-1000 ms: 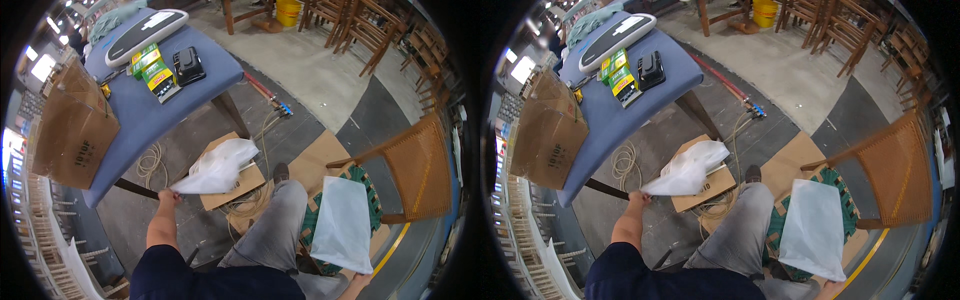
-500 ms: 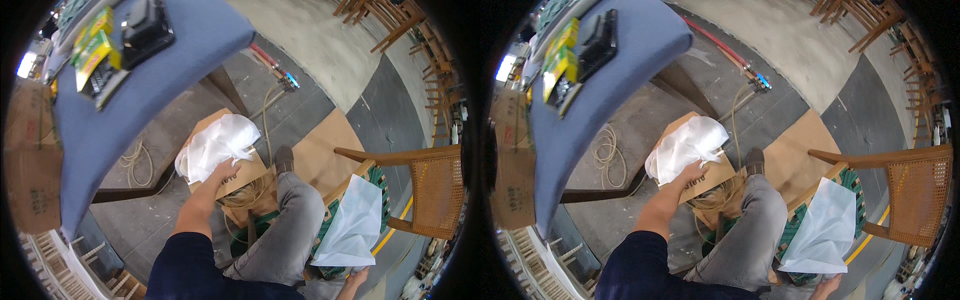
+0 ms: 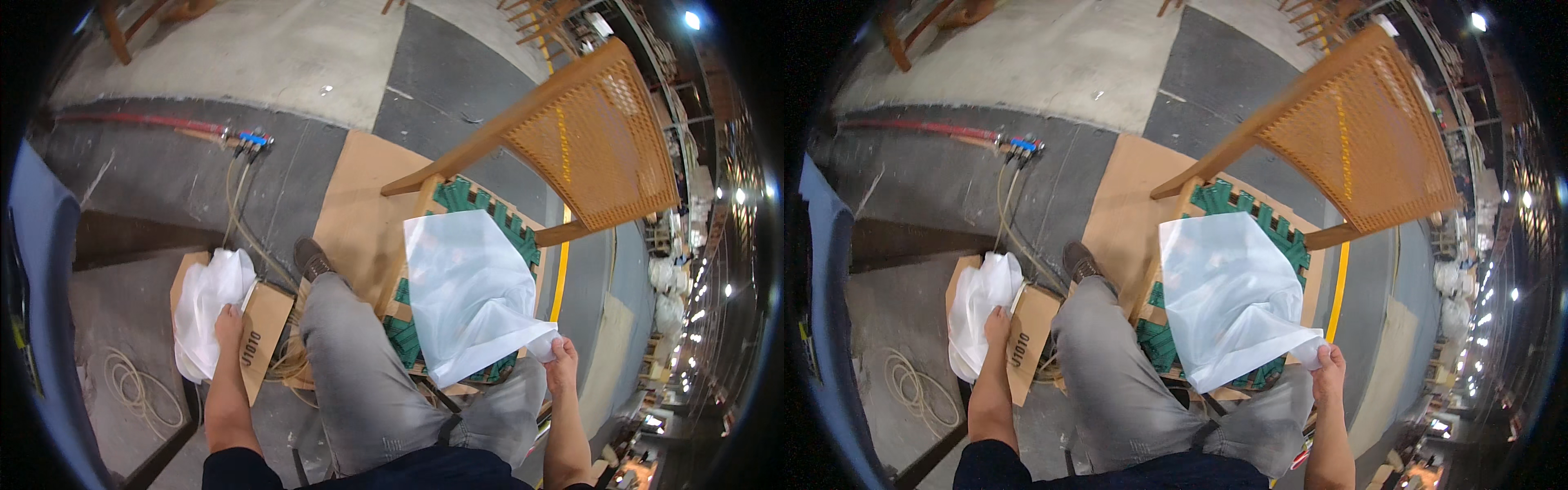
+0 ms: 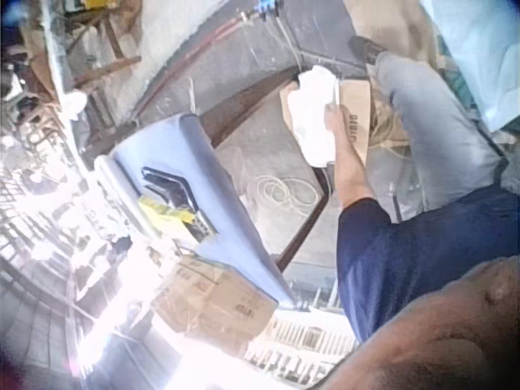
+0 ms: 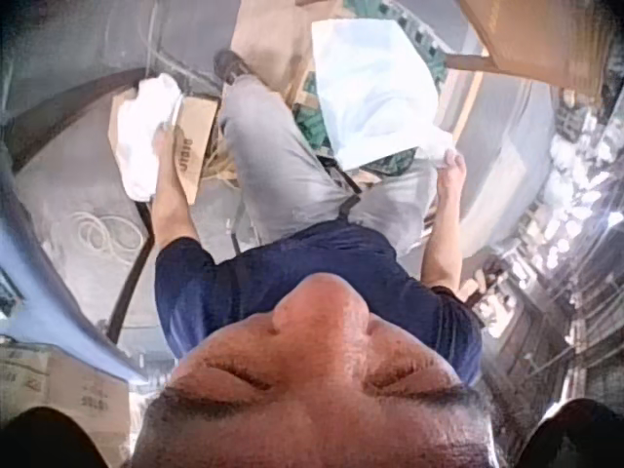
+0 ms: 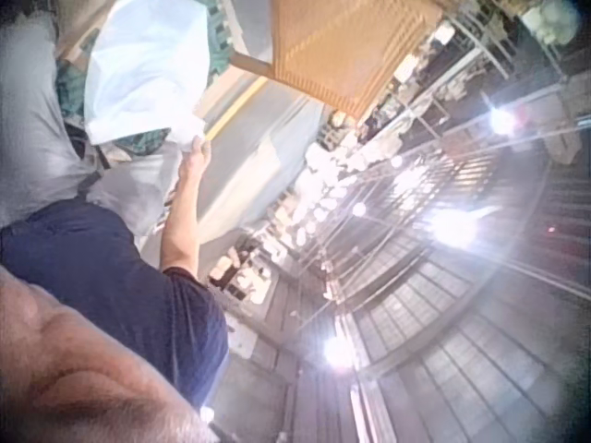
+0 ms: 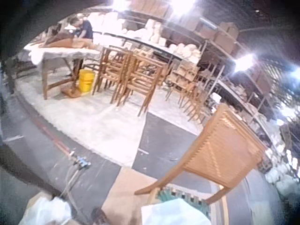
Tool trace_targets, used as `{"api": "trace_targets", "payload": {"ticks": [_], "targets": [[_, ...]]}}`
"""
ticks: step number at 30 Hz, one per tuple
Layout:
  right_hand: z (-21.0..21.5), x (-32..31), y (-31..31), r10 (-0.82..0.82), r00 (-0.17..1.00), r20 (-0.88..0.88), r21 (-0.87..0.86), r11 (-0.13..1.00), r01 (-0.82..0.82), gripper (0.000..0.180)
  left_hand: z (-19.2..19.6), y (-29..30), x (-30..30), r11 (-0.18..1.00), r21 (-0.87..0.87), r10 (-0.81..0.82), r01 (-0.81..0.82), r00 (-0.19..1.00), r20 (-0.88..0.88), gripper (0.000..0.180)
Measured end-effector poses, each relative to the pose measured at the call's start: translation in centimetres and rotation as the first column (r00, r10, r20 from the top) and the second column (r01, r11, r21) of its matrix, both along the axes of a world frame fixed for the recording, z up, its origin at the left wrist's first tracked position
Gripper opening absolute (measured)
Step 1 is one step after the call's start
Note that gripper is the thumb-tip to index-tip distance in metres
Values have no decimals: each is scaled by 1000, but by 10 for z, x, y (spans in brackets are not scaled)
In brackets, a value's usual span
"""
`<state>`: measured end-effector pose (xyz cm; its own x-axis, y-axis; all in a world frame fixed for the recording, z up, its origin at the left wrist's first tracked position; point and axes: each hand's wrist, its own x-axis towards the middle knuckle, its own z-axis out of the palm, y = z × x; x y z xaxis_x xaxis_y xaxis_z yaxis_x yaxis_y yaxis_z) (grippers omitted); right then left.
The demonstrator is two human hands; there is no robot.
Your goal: The person weaves green webbing across a wooden chair seat, staples it with a pneumatic stapler, then covers the woven base with a white fabric sheet and staples it in place. The person moves the chair, retrieves materials, and continues attaching the webbing and fabric to the seat frame.
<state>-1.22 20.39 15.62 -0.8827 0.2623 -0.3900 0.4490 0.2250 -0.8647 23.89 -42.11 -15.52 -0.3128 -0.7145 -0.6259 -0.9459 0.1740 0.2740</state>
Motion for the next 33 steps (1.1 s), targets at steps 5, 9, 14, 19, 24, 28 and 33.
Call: {"api": "trace_targets", "payload": {"ticks": [5,9,14,19,24,28,33], "targets": [[15,49,38,464,814,350,101,845,-526,16,48,22,-8,968,-137,-179,209,963,201,58],[27,89,-26,900,239,364,25,247,-969,24,102,36,-12,943,-301,-148,145,989,11,50],[35,121,-45,920,385,76,92,378,-921,15,214,84,-78,985,-122,-44,-126,497,-867,16],[57,103,-38,856,479,-195,84,501,-861,13,375,291,-121,531,-156,-604,833,243,-759,62],[65,109,-53,734,457,-503,112,579,-807,11,293,342,-120,598,-291,-652,747,242,-719,54],[65,130,-62,653,468,-595,-16,572,-820,11,272,294,-133,793,-230,-498,564,383,-778,34],[68,82,-35,529,550,-646,35,740,-672,11,329,217,-157,681,-569,-729,461,351,-587,27]]}}
